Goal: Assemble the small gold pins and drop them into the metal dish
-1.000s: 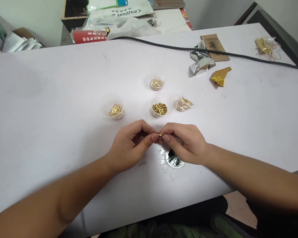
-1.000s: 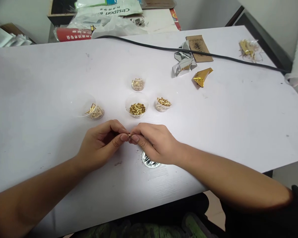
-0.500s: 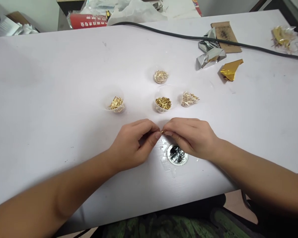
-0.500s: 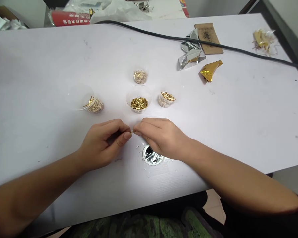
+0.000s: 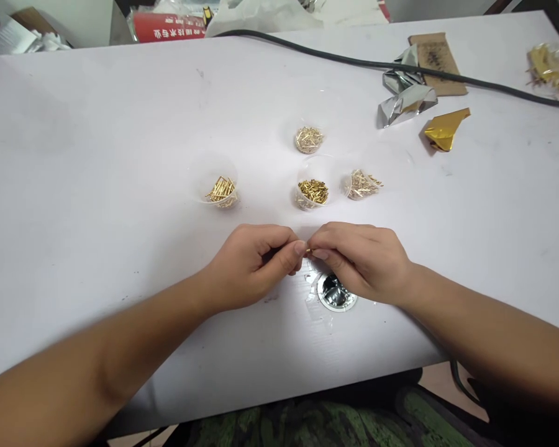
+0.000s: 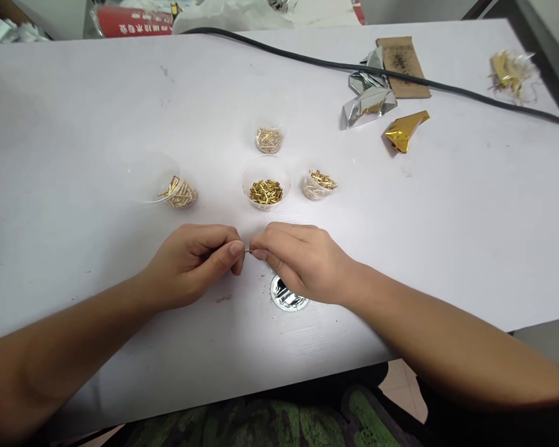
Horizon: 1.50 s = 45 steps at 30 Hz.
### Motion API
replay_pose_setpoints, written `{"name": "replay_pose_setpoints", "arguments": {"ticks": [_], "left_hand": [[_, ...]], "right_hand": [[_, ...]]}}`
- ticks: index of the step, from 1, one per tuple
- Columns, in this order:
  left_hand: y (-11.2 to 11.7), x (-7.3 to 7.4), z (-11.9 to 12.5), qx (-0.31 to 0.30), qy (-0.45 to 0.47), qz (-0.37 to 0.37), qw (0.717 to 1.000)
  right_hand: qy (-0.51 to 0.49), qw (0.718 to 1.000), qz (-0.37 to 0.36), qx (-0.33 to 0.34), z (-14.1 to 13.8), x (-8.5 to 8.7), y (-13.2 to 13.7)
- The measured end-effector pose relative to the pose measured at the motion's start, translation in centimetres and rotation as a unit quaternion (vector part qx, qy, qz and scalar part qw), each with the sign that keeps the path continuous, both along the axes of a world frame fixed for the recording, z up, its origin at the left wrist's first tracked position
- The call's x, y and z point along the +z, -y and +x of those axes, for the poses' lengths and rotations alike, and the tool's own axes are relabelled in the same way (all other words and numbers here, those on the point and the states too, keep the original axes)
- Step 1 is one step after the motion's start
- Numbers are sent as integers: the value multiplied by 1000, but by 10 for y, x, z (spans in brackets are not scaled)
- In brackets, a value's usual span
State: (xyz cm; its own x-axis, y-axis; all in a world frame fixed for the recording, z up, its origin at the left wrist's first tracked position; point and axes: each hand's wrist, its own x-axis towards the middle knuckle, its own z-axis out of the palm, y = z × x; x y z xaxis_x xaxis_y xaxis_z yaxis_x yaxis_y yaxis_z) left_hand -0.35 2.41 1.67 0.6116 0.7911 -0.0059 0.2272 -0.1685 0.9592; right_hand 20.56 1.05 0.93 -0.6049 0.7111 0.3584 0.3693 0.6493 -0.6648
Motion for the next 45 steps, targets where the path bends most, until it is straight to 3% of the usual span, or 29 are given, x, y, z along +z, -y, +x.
{"name": "replay_pose_setpoints", "arguments": {"ticks": [12, 45], "left_hand": [[-5, -2, 0, -29, 67, -85, 994], [-8, -2, -2, -47, 69, -93, 992]], "right_hand": [[-19, 1000, -14, 10, -1, 2, -1], [-22, 999, -28, -2, -4, 4, 1]]}}
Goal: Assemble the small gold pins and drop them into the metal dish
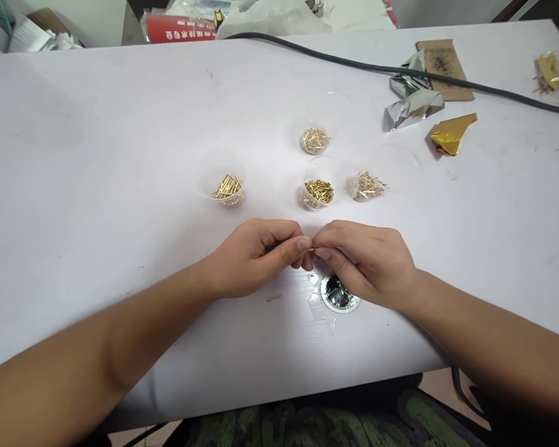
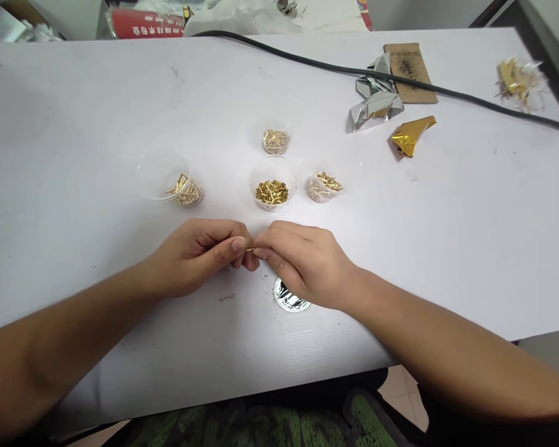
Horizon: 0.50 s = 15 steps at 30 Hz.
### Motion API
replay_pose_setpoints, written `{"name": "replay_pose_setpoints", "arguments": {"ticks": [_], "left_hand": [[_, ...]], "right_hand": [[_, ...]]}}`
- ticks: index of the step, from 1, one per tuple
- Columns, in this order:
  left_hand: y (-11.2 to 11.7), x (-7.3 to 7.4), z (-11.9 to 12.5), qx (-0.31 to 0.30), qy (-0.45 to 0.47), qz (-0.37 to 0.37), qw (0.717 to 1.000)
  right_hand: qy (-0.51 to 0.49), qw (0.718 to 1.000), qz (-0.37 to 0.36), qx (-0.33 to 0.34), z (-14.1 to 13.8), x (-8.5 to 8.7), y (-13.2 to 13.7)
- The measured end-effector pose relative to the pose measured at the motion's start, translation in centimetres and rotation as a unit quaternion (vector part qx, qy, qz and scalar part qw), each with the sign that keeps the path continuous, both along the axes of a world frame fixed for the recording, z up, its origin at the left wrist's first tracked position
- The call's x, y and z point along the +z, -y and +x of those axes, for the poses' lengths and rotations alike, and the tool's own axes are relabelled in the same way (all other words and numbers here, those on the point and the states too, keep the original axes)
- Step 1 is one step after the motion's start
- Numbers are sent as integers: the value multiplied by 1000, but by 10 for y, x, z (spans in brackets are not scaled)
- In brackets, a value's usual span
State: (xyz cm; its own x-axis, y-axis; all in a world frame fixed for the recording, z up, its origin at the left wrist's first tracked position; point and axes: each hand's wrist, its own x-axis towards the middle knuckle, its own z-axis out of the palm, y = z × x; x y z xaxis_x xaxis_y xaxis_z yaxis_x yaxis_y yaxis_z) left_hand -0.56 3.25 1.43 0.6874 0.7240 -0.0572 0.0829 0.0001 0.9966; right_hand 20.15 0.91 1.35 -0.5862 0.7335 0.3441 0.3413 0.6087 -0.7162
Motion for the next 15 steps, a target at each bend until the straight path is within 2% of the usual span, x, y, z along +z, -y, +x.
{"name": "replay_pose_setpoints", "arguments": {"ticks": [9, 15], "left_hand": [[0, 1, 0, -6, -26, -3, 1000], [4, 1, 0, 11, -56, 19, 998]], "right_hand": [[10, 1000, 11, 9, 2, -1, 0], [51, 997, 63, -1, 3, -1, 2]]}}
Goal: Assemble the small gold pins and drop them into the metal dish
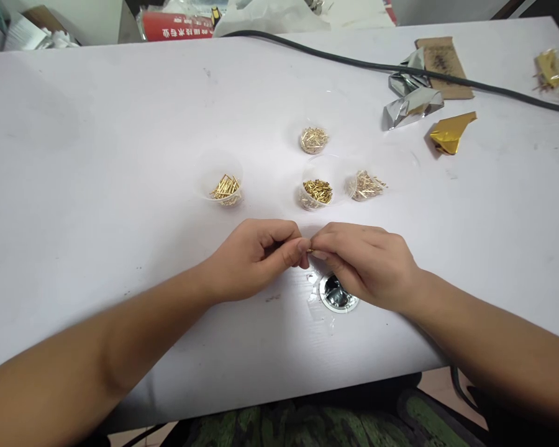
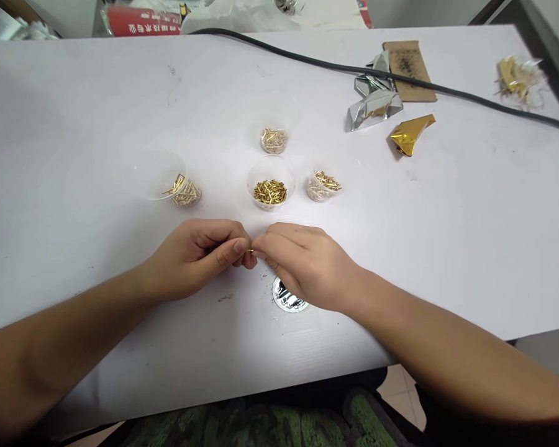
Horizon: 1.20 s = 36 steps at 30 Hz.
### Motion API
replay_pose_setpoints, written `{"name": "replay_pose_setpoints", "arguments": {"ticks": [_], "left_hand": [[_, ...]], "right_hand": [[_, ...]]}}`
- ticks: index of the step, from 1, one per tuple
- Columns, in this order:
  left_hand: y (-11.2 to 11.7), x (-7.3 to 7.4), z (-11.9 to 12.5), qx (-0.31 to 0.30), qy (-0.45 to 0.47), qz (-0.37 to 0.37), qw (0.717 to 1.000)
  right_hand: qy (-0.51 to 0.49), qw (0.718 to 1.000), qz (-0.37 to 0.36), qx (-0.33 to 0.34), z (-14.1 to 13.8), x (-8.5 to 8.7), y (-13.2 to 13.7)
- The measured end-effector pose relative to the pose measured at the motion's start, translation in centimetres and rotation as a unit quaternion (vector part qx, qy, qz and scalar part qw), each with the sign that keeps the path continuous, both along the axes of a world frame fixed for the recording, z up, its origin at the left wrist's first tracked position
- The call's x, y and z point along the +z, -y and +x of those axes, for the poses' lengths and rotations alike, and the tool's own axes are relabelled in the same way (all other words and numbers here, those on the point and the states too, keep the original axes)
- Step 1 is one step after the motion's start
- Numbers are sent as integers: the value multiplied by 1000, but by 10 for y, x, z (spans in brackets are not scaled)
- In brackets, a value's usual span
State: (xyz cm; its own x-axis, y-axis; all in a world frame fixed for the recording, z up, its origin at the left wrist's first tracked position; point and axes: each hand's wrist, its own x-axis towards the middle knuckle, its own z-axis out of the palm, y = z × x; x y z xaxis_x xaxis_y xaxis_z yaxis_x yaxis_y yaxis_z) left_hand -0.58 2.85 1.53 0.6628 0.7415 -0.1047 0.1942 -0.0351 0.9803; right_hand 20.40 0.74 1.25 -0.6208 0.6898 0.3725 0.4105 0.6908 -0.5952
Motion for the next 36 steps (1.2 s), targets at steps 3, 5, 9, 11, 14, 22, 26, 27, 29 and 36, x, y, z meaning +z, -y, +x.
{"name": "replay_pose_setpoints", "arguments": {"ticks": [3, 5, 9, 11, 14, 22, 26, 27, 29, 36], "left_hand": [[1, -1, 1, 10, -11, 25, 1000], [2, -1, 2, 19, -15, 43, 999], [4, -2, 3, 37, -24, 70, 997], [5, -2, 4, 48, -34, 90, 994], [7, -2, 5, 62, -46, 121, 990], [10, -5, 7, 81, -54, 159, 983], [11, -6, 8, 90, -51, 167, 980], [11, -6, 8, 92, -48, 165, 981], [10, -6, 8, 95, -39, 159, 982], [9, -3, 5, 91, -6, 93, 991]], "right_hand": [[27, 999, 14, -21, -2, 2, 3], [38, 998, 18, -35, -3, 3, 4], [52, 996, 42, -51, -5, 3, 6], [62, 995, 57, -55, -5, 2, 7], [77, 992, 75, -62, -6, 1, 8], [90, 988, 90, -86, -9, 1, 10], [72, 989, 90, -90, -11, 2, 9], [65, 990, 84, -88, -11, 2, 9], [42, 993, 66, -84, -11, 3, 8], [-85, 993, -45, -71, -6, 8, 3]]}}
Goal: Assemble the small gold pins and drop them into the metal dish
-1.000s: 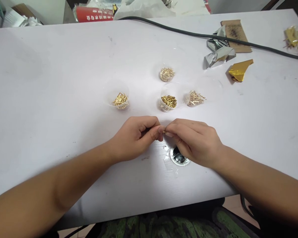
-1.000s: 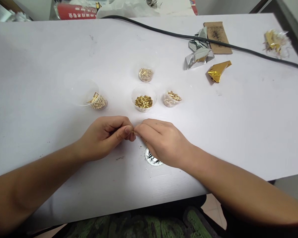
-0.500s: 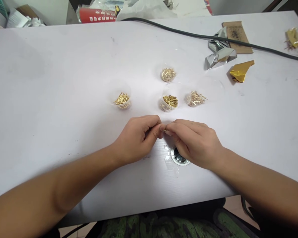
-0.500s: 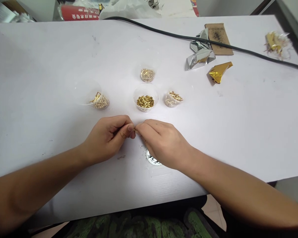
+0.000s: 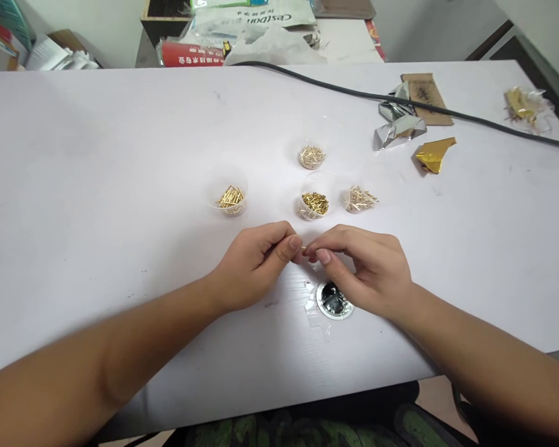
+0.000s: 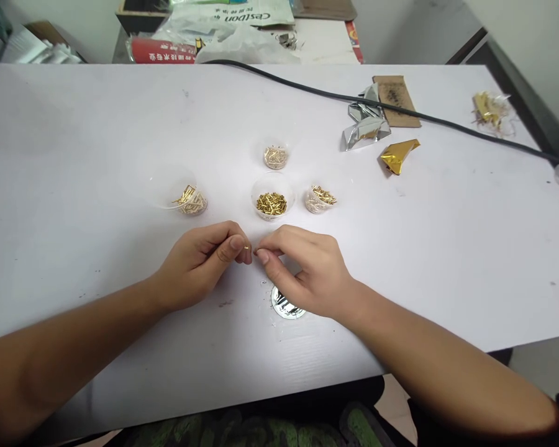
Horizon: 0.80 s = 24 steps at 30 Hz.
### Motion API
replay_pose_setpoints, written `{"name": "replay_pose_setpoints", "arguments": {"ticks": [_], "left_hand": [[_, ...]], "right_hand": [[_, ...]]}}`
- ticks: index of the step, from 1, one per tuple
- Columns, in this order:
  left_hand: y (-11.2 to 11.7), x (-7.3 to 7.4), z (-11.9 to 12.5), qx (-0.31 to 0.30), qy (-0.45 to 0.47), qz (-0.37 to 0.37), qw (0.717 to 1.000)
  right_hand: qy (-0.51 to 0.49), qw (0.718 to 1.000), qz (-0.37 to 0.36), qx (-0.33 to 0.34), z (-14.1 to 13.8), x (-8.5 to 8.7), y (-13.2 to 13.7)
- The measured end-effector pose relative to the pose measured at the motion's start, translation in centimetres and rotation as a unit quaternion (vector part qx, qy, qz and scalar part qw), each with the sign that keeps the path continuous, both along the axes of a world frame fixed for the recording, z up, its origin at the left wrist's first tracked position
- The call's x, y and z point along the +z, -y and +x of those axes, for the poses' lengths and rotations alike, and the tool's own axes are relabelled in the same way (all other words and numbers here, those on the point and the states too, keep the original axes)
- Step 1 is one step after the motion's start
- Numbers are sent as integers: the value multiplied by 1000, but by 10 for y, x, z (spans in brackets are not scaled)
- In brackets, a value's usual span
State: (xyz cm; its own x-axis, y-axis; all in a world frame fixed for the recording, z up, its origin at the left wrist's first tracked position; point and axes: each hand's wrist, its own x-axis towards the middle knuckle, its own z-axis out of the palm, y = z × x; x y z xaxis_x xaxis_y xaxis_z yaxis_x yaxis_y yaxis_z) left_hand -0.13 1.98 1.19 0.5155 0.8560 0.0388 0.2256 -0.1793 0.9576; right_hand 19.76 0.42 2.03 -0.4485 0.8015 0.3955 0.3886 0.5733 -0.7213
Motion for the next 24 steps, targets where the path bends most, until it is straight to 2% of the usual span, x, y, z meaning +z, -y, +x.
{"name": "replay_pose_setpoints", "arguments": {"ticks": [6, 13, 19, 24], "left_hand": [[-1, 1, -2, -11, -7, -14, 1000], [-1, 0, -1, -17, 2, -13, 1000], [-1, 1, -1, -23, -12, -12, 1000], [-2, 1, -1, -29, -11, -5, 999]], "right_hand": [[-102, 991, -85, -35, 1, 0, -1], [-128, 982, -129, -52, 1, -3, -1], [-170, 955, -231, -76, -1, -5, -1], [-182, 944, -266, -67, -2, -2, -3]]}}
